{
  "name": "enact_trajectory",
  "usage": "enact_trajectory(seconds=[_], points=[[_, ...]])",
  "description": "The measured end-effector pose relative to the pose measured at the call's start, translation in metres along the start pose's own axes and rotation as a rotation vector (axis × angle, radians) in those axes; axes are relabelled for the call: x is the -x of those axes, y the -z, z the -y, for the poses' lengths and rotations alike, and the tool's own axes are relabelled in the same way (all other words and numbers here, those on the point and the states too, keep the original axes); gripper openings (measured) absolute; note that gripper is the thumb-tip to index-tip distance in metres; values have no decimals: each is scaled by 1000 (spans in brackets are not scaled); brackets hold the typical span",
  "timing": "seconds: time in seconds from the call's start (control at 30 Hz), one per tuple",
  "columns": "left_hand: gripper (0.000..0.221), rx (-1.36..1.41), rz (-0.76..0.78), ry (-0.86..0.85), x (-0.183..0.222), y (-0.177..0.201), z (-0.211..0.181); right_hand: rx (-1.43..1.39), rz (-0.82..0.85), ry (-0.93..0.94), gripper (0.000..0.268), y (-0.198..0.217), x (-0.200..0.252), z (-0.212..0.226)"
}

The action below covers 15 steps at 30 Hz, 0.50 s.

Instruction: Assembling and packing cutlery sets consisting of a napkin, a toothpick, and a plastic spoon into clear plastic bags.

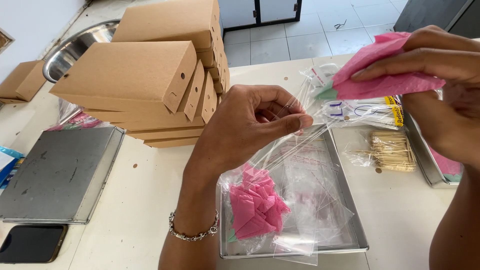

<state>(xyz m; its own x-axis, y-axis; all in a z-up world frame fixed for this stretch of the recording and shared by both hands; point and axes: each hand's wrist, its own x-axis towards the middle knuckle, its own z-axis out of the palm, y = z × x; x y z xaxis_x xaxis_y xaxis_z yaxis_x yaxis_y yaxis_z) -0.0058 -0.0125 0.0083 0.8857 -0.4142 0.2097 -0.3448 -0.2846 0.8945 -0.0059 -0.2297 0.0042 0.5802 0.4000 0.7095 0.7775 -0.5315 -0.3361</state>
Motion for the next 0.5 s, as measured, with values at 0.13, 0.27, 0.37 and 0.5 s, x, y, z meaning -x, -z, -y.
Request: enact_trajectory(seconds=[0.13, 0.27, 0.37, 0.5], points=[[28, -50, 25, -51, 0, 0, 2, -98, 102, -53, 40, 2, -1, -5], [29, -39, 33, -66, -1, -2, 3, -38, 112, 87, 35, 1, -8, 11], [28, -1, 64, -75, -2, -3, 3, -11, -7, 1, 8, -7, -3, 7], [27, -41, 43, -77, -4, -3, 4, -204, -14, -173, 43, -9, -6, 17]])
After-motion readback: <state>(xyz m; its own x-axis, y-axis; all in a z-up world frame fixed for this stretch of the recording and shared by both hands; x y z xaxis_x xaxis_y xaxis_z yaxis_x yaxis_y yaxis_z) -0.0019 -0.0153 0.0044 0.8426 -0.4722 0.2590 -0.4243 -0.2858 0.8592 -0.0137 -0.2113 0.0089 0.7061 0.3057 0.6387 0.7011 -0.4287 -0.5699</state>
